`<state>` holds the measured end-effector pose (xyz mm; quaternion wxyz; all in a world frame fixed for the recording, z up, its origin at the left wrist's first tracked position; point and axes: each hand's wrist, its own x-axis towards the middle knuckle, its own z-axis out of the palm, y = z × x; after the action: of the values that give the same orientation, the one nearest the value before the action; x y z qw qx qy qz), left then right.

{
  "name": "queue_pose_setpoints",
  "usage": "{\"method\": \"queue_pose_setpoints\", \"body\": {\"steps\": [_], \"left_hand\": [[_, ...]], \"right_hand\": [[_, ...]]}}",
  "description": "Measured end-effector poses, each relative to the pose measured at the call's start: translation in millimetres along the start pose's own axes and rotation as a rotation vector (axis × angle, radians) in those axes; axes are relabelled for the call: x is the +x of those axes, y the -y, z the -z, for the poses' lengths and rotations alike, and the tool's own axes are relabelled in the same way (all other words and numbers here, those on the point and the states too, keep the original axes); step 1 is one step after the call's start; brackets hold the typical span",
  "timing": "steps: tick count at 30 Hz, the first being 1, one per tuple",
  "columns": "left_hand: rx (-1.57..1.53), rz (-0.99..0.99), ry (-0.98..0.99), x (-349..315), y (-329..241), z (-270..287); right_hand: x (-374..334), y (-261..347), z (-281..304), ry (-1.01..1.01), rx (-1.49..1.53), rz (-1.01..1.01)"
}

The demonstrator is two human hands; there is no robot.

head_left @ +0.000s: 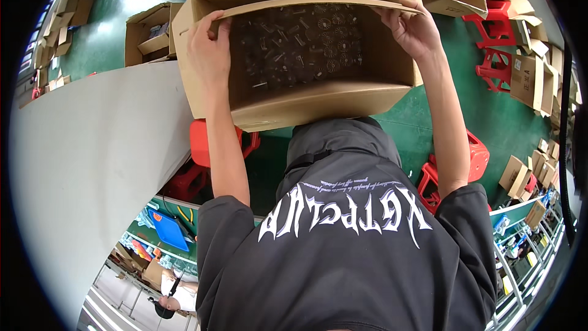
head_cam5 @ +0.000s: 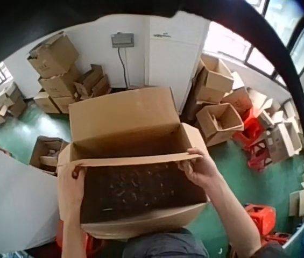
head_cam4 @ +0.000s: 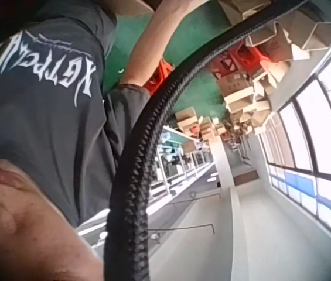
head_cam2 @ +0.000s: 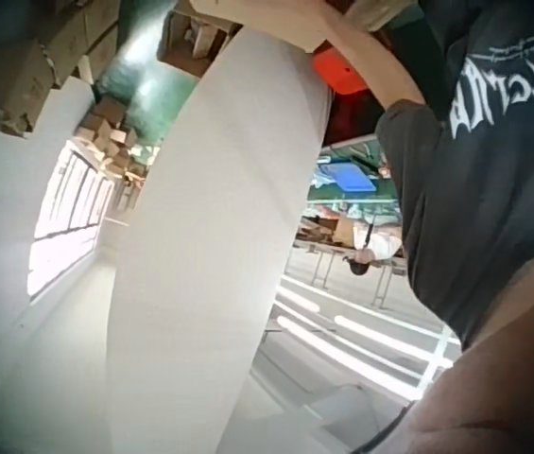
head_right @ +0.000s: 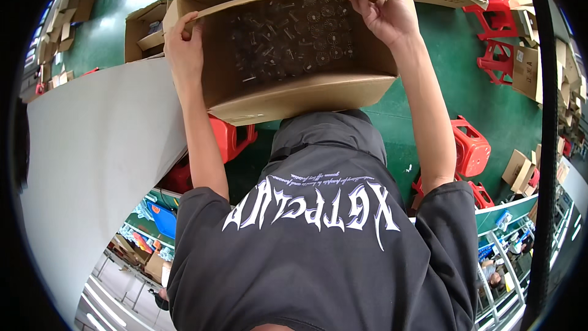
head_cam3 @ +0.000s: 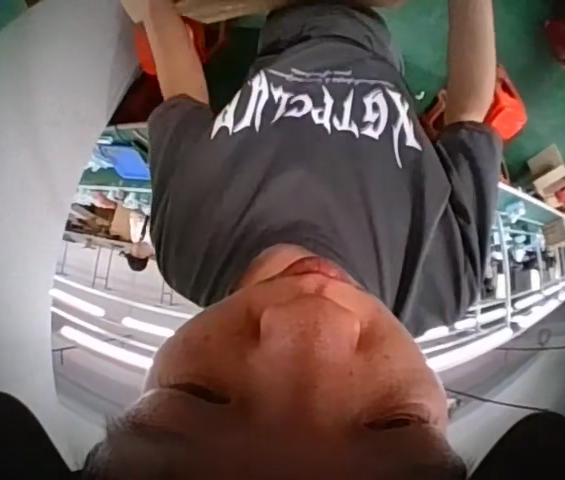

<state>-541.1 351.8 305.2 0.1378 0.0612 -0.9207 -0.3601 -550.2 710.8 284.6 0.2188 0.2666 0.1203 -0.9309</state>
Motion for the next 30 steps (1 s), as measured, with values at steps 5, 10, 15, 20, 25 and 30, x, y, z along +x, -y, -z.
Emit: {"method": "queue_pose_setpoints", "body": {"steps": [5,10,15,20,25,30], "left_hand": [[0.049,0.100,0.013,20,-17,1],[0.049,-0.227,-0.180,25,-16,-8],[0.021,0.114,0.037,26,-42,0],[-0.436,-0.008,0.098,35,-22,12],[-0.534,0.103,0.076,23,2,38],[-0.766,0.156,0.040,3,-14,45]], "right_hand": [[-10,-8,-3,0.026,0.066,0.114],[-15,8,-4,0.129,0.062,0.068],[-10,19,2,0.117,0.088,0.043],[-8,27,23,0.224,0.079,0.014],[-55,-19,-23,-0.201,-0.231,0.341],[-63,-7,-5,-0.152,-0.227,0.342]]}}
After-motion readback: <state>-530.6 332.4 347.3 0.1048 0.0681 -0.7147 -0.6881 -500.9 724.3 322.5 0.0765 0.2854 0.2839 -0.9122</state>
